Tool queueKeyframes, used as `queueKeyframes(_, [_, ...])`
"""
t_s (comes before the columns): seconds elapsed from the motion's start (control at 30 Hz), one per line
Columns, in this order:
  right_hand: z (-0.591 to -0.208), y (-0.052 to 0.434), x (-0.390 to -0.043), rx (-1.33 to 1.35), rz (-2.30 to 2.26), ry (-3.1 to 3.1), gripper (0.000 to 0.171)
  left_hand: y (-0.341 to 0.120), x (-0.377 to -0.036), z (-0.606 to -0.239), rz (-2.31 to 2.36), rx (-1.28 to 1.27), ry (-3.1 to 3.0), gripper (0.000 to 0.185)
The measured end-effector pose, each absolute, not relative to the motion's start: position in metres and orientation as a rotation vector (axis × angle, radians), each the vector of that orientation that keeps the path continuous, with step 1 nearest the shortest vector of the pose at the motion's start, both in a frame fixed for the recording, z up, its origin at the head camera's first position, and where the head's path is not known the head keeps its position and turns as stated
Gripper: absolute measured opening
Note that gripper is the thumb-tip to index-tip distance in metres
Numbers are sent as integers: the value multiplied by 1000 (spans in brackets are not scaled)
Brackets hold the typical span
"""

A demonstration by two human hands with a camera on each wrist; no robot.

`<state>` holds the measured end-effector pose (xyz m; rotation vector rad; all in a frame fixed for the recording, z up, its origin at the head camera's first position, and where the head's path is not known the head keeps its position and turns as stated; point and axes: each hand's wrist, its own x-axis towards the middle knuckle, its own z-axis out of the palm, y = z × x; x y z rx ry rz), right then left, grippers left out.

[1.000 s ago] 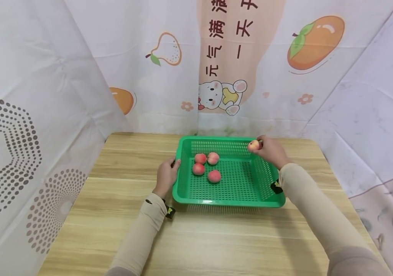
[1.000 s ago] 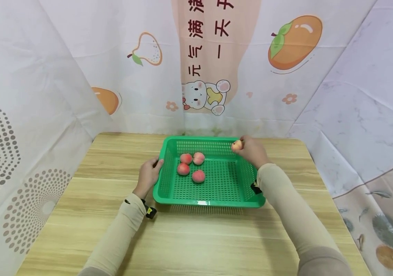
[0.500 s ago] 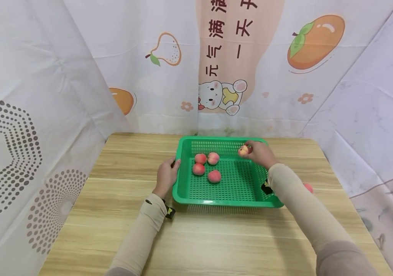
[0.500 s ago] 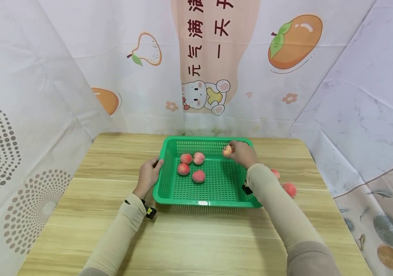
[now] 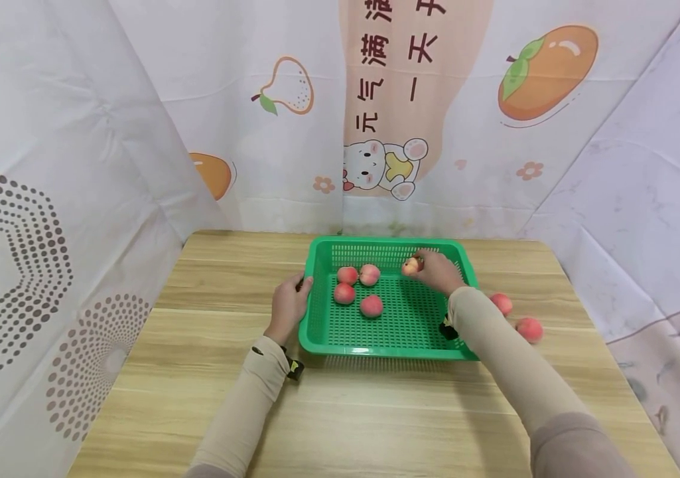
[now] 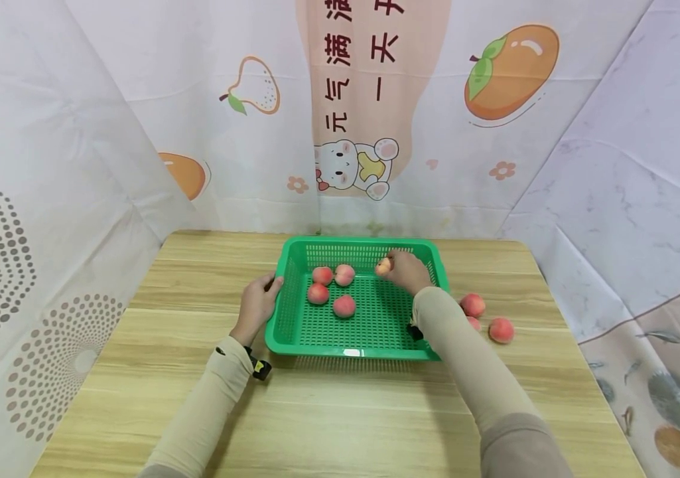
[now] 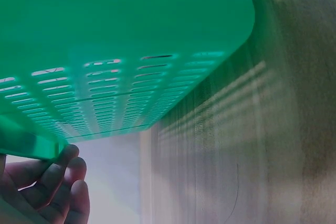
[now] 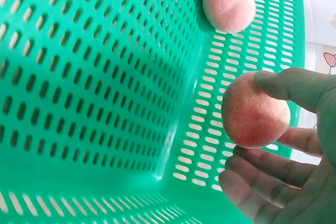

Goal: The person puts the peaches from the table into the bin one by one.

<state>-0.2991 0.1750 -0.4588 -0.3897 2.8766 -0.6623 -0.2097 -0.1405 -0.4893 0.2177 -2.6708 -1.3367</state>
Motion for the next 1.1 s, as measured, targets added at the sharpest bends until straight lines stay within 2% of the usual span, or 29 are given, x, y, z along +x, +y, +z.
queueKeyframes(0.27, [-473,168,-300,-391,-657,2864,38,-140,-211,-490,-1332,223,-2665,40])
queueKeyframes(0.63, [-490,158,-303,-422,-657,2890,36,-140,-211,-491,-1349,215,-2654,39])
queueKeyframes(0.87, [-491,153,-300,-385,-641,2891,45,-141,-210,-492,-1340,198,-2647,38])
queueKeyframes(1.1, [-496,152,-300,-340,-606,2879,43,-141,-210,-492,-1325,202,-2648,38])
